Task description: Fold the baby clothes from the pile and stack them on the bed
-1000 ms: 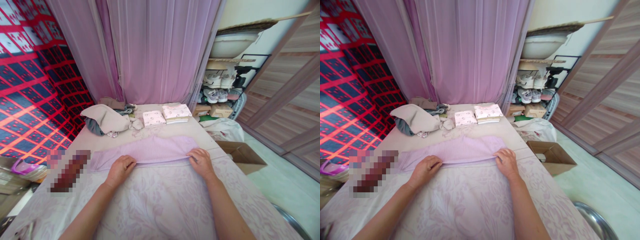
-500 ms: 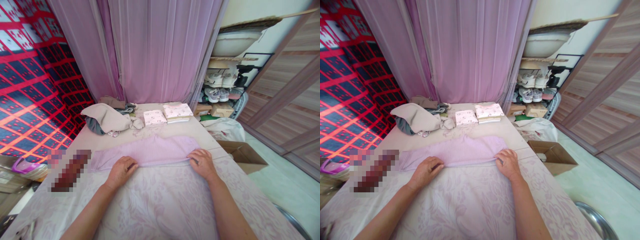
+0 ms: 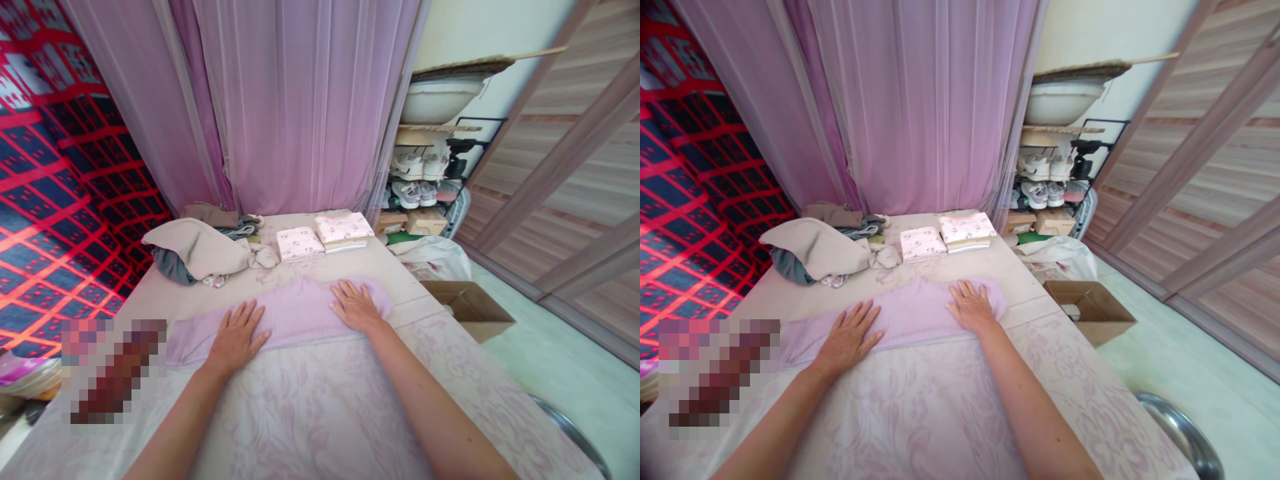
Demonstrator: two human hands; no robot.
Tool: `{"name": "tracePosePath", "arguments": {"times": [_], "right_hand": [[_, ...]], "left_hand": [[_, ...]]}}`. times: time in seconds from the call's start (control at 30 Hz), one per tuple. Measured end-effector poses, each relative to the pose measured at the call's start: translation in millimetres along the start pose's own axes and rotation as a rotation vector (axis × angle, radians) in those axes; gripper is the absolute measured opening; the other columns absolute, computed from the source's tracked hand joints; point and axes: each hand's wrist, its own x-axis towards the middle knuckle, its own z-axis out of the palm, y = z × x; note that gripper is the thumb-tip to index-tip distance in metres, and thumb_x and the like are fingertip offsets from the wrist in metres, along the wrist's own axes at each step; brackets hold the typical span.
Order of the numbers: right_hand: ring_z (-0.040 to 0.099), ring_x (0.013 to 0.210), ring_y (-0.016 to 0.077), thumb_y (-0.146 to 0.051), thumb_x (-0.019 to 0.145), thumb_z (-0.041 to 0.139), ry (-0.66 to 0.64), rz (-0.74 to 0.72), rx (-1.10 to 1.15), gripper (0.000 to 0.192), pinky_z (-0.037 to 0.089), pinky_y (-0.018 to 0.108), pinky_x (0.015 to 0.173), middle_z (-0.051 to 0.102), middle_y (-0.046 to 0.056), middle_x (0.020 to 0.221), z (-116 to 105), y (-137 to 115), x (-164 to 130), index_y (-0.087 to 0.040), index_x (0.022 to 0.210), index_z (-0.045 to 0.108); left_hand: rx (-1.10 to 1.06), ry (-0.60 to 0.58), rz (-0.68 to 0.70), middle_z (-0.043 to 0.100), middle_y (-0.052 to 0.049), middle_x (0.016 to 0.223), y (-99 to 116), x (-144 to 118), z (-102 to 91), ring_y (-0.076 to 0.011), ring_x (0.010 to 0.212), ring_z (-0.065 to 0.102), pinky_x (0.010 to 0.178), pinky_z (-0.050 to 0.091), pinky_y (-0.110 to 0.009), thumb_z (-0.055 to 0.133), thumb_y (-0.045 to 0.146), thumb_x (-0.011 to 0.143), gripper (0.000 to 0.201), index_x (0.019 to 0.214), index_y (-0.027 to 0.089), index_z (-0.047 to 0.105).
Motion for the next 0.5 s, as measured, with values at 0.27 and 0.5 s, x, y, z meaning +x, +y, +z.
{"name": "tracePosePath", "arguments": {"times": [0.27, 0.5], "right_hand": [[0.024, 0.140, 0.0237, -0.047, 0.096, 0.022, 0.064, 0.212, -0.067, 0.056, 0.014, 0.046, 0.111, 0.031, 0.010, 0.153, 5, 8, 1, -0.022, 0.144, 0.036], [0.034, 0.134, 0.0262, -0.044, 0.094, 0.033, 0.072, 0.251, -0.118, 0.053, 0.021, 0.043, 0.107, 0.041, 0.013, 0.146, 1, 14, 3, -0.018, 0.138, 0.045]], "left_hand": [[0.025, -0.038, -0.042, 0.030, -0.006, 0.153, 5, 0, -5.5, -0.0295, 0.141, 0.025, 0.112, 0.018, -0.052, 0.033, 0.061, 0.089, 0.066, 0.144, 0.025, 0.038], [0.023, -0.021, -0.035, 0.030, -0.007, 0.153, 5, 0, -3.1, -0.0305, 0.140, 0.026, 0.112, 0.018, -0.055, 0.034, 0.061, 0.089, 0.066, 0.143, 0.024, 0.039]]}}
